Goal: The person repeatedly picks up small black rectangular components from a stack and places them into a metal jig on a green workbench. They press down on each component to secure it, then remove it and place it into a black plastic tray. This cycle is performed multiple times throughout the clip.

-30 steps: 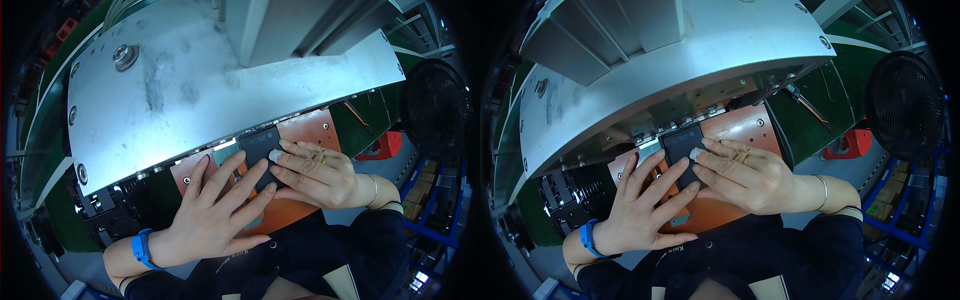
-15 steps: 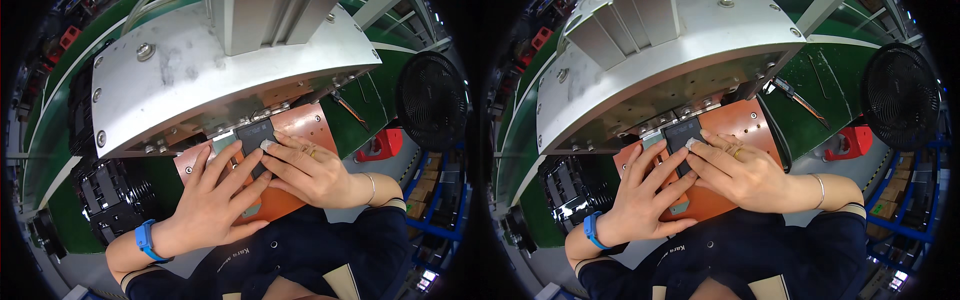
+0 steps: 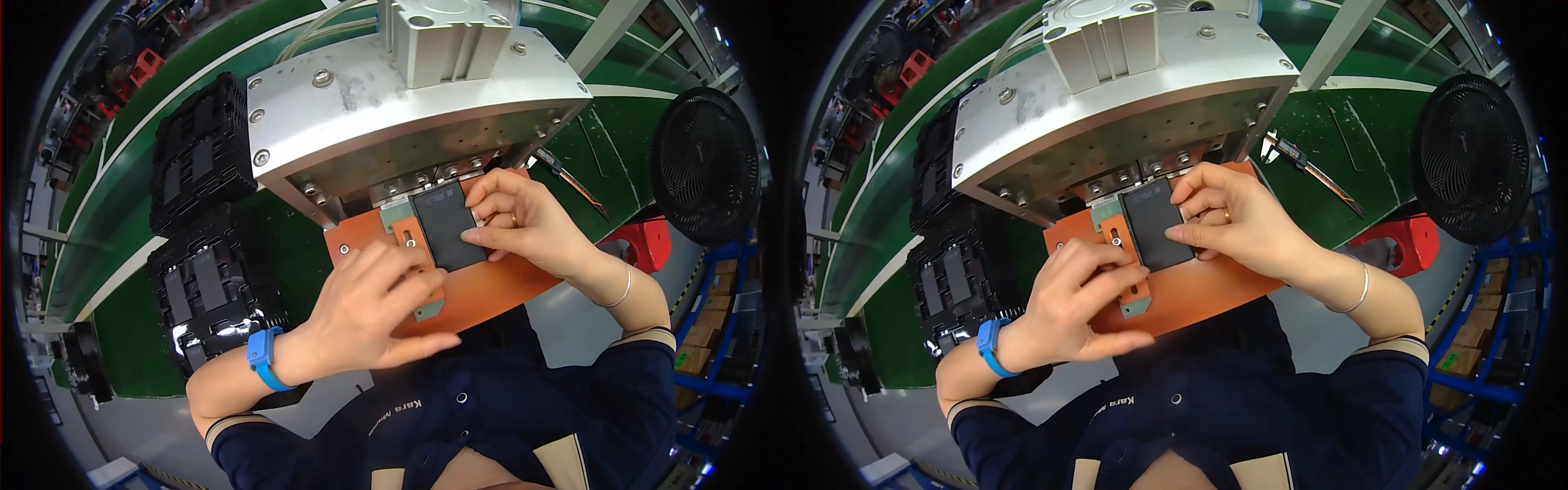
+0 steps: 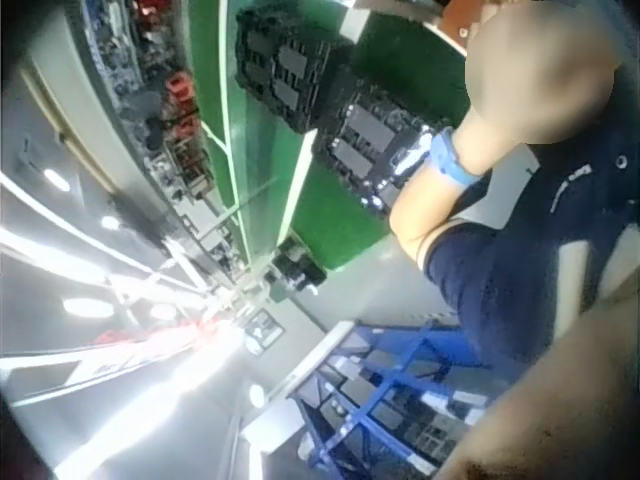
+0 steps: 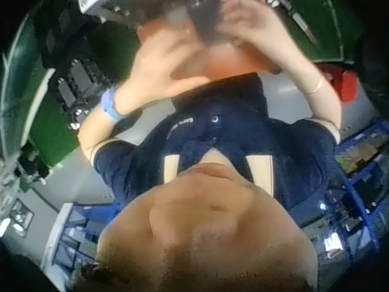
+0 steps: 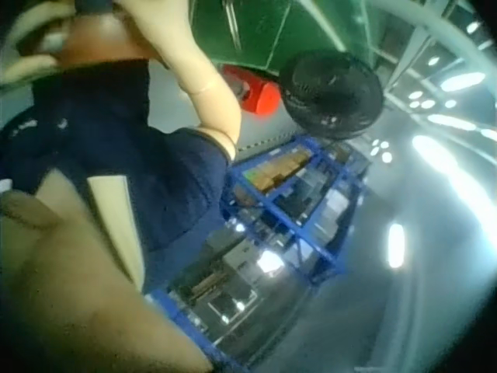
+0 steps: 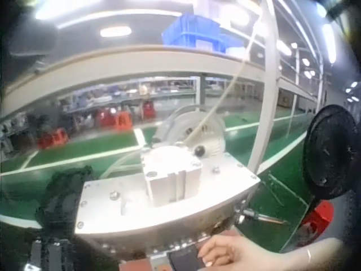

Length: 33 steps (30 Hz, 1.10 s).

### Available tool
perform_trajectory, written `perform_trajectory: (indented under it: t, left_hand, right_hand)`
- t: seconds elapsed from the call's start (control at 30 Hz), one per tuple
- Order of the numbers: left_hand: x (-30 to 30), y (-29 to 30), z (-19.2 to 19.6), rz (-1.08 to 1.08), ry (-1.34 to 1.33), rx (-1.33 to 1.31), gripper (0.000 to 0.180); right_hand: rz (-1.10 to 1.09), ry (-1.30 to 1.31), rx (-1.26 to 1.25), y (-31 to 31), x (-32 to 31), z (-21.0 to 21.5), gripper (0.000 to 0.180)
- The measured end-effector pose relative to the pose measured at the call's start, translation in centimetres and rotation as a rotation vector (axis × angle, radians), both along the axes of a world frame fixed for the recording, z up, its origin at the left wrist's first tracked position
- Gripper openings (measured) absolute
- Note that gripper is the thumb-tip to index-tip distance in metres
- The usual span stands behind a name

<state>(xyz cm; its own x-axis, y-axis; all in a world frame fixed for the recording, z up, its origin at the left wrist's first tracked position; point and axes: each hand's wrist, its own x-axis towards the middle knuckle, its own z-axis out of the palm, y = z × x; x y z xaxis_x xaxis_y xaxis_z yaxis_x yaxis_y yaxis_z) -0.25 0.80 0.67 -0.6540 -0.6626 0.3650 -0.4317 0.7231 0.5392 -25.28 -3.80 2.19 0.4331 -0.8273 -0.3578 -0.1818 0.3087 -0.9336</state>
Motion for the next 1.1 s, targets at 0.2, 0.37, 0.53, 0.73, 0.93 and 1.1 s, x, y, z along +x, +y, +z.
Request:
perform_trajectory:
  t: [0.2, 0.37, 0.53, 0.73, 0.93, 1.1]
  left_hand:
    - [-0.3, 0.8, 1.6, 0.233, 0.395, 0.579, 0.018]
    - [-0.2, 4.3, 1.7, 0.278, 0.744, 1.131, 0.011]
    - [6.0, 8.8, 2.4, 0.708, 0.54, 0.709, 0.016]
    - [18.1, 14.6, 0.4, 1.18, 0.67, 0.43, 0.027]
    - [18.9, 15.2, -2.0, 1.237, 0.564, 0.596, 0.031]
    - [18.0, 13.9, -2.5, 1.126, 0.461, 0.706, 0.044]
  right_hand:
    - [0.011, -0.132, -0.178, 2.1, 0.0, 0.8, 0.023]
    - [0.156, -0.084, -0.441, 5.3, 1.7, 1.9, 0.031]
    - [0.12, 0.523, -1.283, 1.1, -4.8, 8.0, 0.04]
    - [0.2, 0.74, -1.323, -1.9, -9.2, 8.9, 0.039]
    - [0.188, 0.752, -1.289, -3.0, -10.0, 8.7, 0.038]
    - [0.141, 0.729, -1.262, -2.9, -10.8, 8.6, 0.037]
